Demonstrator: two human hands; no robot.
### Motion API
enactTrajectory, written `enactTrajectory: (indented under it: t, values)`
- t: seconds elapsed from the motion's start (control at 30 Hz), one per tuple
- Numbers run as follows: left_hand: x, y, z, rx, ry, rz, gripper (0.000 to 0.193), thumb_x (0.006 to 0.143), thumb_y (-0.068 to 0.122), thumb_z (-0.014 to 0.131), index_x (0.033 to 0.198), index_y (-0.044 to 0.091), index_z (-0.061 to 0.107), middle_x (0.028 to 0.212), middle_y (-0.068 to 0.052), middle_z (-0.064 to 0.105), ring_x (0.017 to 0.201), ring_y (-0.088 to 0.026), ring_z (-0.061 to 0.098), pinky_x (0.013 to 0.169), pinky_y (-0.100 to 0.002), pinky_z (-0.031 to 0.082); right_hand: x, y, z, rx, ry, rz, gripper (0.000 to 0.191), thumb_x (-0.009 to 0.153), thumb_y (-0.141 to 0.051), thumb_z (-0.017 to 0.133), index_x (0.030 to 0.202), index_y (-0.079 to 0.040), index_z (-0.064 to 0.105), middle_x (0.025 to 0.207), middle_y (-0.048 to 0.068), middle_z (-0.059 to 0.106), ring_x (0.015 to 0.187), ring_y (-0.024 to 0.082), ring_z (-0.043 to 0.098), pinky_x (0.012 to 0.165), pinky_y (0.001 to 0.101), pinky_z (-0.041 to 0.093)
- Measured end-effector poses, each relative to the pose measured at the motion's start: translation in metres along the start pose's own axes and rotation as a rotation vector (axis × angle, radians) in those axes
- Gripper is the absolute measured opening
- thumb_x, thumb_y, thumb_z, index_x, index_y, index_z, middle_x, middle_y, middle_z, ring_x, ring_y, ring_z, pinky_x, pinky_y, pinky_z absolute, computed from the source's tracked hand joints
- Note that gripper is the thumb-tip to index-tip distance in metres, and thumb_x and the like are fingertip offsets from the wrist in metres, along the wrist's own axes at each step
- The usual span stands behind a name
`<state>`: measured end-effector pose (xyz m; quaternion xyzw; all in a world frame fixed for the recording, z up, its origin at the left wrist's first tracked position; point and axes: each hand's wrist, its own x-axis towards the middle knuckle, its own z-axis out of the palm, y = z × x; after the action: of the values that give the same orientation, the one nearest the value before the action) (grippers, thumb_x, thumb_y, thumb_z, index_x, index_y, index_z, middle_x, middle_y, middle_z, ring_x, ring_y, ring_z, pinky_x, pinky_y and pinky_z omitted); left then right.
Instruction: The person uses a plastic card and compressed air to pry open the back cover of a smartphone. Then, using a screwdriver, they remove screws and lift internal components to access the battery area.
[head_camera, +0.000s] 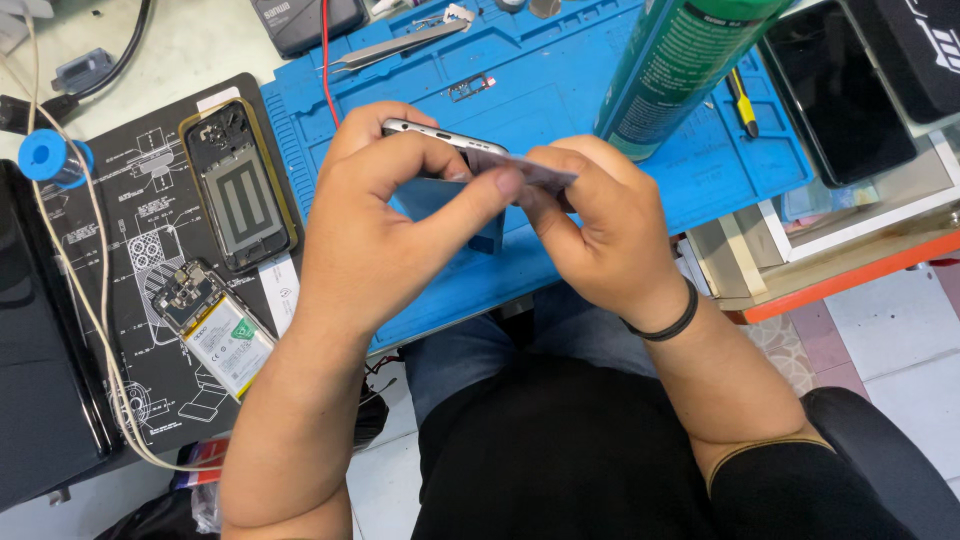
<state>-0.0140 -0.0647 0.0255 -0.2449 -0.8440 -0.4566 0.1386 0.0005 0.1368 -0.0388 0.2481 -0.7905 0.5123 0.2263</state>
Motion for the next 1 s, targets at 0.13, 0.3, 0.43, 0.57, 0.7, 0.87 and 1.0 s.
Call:
enactTrajectory:
  t: [0.13,0.3,0.43,0.57,0.7,0.87,1.0]
  values:
    - [0.010,-0.002,-0.015,0.101,-0.152,0.034,0.028,0.074,0.016,0.091,0.092,0.006,0.072,0.103,-0.010,0.063,0.100,-0.024,0.063,0.088,-0.034,0.051,0.001,0.002,-0.001,0.031,-0.010,0.057,0.021,0.098,0.000,0.074,0.118,0.000,0.068,0.104,0.009,0.068,0.081,0.016,0.066,0.069,0.0276,0.053]
    - [0.017,-0.006,-0.023,0.179,-0.284,-0.009,0.020,0.077,0.005,0.086,0.093,0.009,0.075,0.105,-0.010,0.063,0.100,-0.026,0.065,0.087,-0.035,0.053,0.004,0.000,-0.003,0.028,-0.046,0.017,0.017,0.099,0.000,0.075,0.113,-0.002,0.067,0.105,0.009,0.067,0.088,0.020,0.069,0.072,0.0275,0.055]
    - [0.020,-0.006,-0.026,0.172,-0.347,-0.056,0.018,0.077,0.005,0.084,0.090,0.011,0.074,0.108,-0.010,0.059,0.098,-0.023,0.065,0.084,-0.033,0.054,0.006,-0.003,-0.005,0.008,-0.071,0.014,0.019,0.096,0.000,0.076,0.113,-0.002,0.068,0.103,0.009,0.067,0.088,0.022,0.069,0.075,0.0303,0.054]
    - [0.023,-0.003,-0.026,0.173,-0.379,-0.046,0.018,0.076,0.006,0.084,0.090,0.012,0.074,0.105,-0.008,0.060,0.099,-0.023,0.064,0.084,-0.032,0.055,0.005,-0.003,-0.006,0.018,-0.093,0.033,0.019,0.094,0.001,0.075,0.113,-0.002,0.069,0.102,0.009,0.066,0.089,0.022,0.068,0.076,0.0306,0.054]
    - [0.026,0.000,-0.027,0.180,-0.415,-0.101,0.017,0.075,0.008,0.085,0.088,0.014,0.075,0.108,-0.008,0.059,0.099,-0.022,0.064,0.076,-0.030,0.056,0.000,-0.002,-0.002,0.085,-0.089,0.083,0.019,0.094,0.002,0.073,0.112,-0.003,0.068,0.102,0.009,0.065,0.090,0.021,0.069,0.076,0.0291,0.056]
    - [0.026,-0.001,-0.029,0.191,-0.451,-0.117,0.018,0.072,0.012,0.087,0.086,0.017,0.078,0.110,-0.007,0.057,0.099,-0.020,0.064,0.076,-0.030,0.057,-0.007,-0.004,0.004,0.041,-0.047,0.068,0.021,0.092,0.004,0.073,0.112,-0.003,0.068,0.099,0.009,0.064,0.087,0.022,0.068,0.076,0.0305,0.054]
    - [0.026,-0.009,-0.031,0.159,-0.479,-0.110,0.022,0.074,0.014,0.087,0.094,0.018,0.079,0.111,-0.007,0.059,0.102,-0.021,0.064,0.077,-0.030,0.057,-0.010,-0.001,0.004,0.039,-0.047,0.077,0.020,0.093,0.003,0.071,0.111,-0.003,0.069,0.100,0.010,0.065,0.088,0.022,0.068,0.077,0.0298,0.054]
